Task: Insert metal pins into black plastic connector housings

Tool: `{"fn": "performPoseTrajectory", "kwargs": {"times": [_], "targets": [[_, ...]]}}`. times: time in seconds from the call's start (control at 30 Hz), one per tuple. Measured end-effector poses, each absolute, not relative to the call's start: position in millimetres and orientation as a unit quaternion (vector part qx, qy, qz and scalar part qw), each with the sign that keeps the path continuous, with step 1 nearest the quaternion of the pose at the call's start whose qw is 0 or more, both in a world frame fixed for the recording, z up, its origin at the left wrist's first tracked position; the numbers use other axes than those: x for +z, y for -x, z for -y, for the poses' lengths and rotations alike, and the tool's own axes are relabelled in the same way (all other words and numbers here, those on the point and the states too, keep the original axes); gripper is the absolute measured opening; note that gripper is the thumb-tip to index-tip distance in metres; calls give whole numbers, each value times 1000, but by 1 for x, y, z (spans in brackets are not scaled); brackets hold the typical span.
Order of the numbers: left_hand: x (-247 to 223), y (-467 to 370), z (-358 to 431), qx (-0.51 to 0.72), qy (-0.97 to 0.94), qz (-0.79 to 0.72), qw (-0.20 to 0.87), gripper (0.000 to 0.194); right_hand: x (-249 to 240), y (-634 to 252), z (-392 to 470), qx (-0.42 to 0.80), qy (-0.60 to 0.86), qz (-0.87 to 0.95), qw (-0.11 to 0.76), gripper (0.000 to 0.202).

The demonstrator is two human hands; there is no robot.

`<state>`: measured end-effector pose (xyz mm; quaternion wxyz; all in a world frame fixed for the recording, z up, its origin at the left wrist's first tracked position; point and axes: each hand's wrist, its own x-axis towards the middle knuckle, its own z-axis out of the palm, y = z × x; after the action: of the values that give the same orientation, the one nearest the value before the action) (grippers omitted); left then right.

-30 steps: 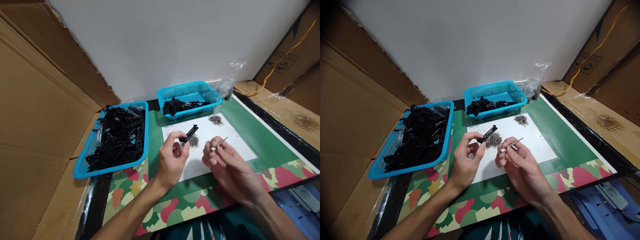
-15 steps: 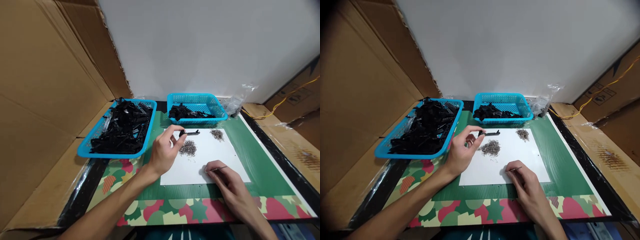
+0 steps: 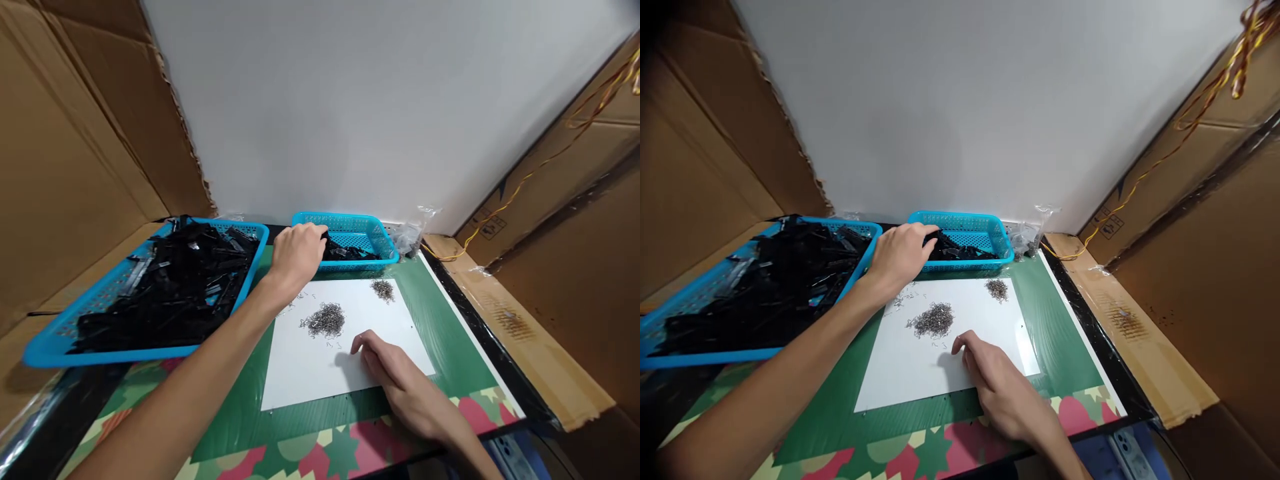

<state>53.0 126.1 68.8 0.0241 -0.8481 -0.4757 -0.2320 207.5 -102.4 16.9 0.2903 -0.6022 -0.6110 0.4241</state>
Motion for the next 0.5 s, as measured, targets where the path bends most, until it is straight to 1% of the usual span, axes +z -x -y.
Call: {"fn": "performPoseTrajectory", "kwargs": {"times": [0.07,0.2,0.37,0.5], "targets": [[64,-50,-124,-225,858,462,20,31,23,-212,95,403,596,646,255,28],[60,-41,-120,-200,886,418,14,30,19,-219,74,362,589,687,222,19],[56,-37,-124,-218,889,399,61,21,9,-211,51,323,593,704,222,19],[58,-38,-122,-242,886,394,34,23,7,-203,44,328,576,718,212,14]]}}
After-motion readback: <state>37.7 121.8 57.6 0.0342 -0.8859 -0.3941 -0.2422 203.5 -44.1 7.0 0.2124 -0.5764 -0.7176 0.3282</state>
